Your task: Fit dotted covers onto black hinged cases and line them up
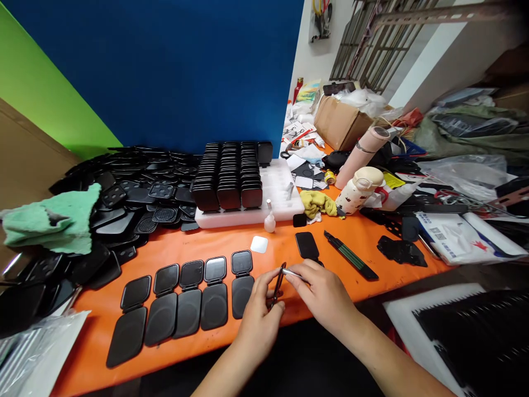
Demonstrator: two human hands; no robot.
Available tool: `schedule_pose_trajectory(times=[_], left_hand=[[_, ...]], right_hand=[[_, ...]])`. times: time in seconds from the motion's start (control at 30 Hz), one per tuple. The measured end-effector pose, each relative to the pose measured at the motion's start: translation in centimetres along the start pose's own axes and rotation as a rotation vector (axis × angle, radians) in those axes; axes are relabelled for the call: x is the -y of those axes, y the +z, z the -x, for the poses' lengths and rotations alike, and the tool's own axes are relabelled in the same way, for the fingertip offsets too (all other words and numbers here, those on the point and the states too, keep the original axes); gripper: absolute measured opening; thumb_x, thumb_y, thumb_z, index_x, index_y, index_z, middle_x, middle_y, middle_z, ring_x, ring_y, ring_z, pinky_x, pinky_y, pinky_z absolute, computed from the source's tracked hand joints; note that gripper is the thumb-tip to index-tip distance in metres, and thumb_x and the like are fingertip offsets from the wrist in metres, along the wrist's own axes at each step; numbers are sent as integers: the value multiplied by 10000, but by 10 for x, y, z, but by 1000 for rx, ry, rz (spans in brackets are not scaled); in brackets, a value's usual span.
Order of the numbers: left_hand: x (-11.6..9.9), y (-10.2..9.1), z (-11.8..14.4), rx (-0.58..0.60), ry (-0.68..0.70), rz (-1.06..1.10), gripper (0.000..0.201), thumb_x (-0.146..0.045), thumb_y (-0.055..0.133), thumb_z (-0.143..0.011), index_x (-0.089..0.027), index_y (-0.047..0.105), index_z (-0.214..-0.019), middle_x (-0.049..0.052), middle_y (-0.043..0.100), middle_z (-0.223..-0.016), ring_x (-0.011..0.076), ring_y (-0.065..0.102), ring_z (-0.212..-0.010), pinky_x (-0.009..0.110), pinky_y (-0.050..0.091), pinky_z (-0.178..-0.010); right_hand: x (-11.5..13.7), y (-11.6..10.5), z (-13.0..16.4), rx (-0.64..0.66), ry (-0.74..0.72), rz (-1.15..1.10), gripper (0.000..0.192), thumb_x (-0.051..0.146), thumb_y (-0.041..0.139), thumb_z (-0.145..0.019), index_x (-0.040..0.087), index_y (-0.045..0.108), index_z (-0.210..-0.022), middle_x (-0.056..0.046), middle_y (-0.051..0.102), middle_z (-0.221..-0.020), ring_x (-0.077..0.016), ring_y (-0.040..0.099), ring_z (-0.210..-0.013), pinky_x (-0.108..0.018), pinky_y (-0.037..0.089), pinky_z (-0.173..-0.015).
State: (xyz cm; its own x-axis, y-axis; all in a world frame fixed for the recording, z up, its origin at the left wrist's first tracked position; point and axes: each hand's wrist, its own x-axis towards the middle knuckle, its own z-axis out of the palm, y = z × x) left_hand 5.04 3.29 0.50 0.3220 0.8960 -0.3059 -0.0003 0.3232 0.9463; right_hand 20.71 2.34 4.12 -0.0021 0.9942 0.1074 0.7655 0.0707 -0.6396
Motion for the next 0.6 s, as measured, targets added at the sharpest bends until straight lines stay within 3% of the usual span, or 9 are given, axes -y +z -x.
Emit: schedule_pose_trajectory(times=[0.1,0.23,0.37,0.5,0.6], left_hand=[[-7,-3,-3,-12,20,32,392,-147,619,-702,-239,586,-1082,43,582,-1096,178,567,-843,286,410,-820],[-11,-5,-7,26,52,34,333,-186,610,-727,-249,602,-1054,35,549,-1169,148,547,-768,274,416,-783],[-12,-9,-10,76,-39,87,341,-148,585,-702,-251,602,-1027,21,538,-1199,126,543,-734,244,414,-703],[-15,-14,-10,174,-202,223,386,-134,553,-688,-245,555,-1058,3,628,-882,141,570,-712,219,408,-610],[-19,-13,-9,221,-315,326,393,-151,543,-704,-241,510,-1086,-11,610,-712,137,577,-620,220,418,-562]], right_hand=[[2,0,0,7,-9,-30,188,282,456,-898,232,637,-911,-24,634,-831,-156,601,-748,-246,446,-663],[3,2,-1,-21,13,-71,153,272,478,-885,221,622,-887,-24,631,-833,-160,593,-757,-249,446,-660],[2,4,-1,2,39,-145,143,262,494,-878,217,627,-852,-16,622,-807,-154,585,-745,-249,440,-665],[-3,6,-1,24,63,-227,161,286,501,-876,216,645,-860,-22,624,-811,-159,587,-761,-254,443,-680],[-6,9,-1,22,84,-244,163,292,508,-871,210,648,-850,-27,626,-806,-164,587,-760,-260,446,-673]])
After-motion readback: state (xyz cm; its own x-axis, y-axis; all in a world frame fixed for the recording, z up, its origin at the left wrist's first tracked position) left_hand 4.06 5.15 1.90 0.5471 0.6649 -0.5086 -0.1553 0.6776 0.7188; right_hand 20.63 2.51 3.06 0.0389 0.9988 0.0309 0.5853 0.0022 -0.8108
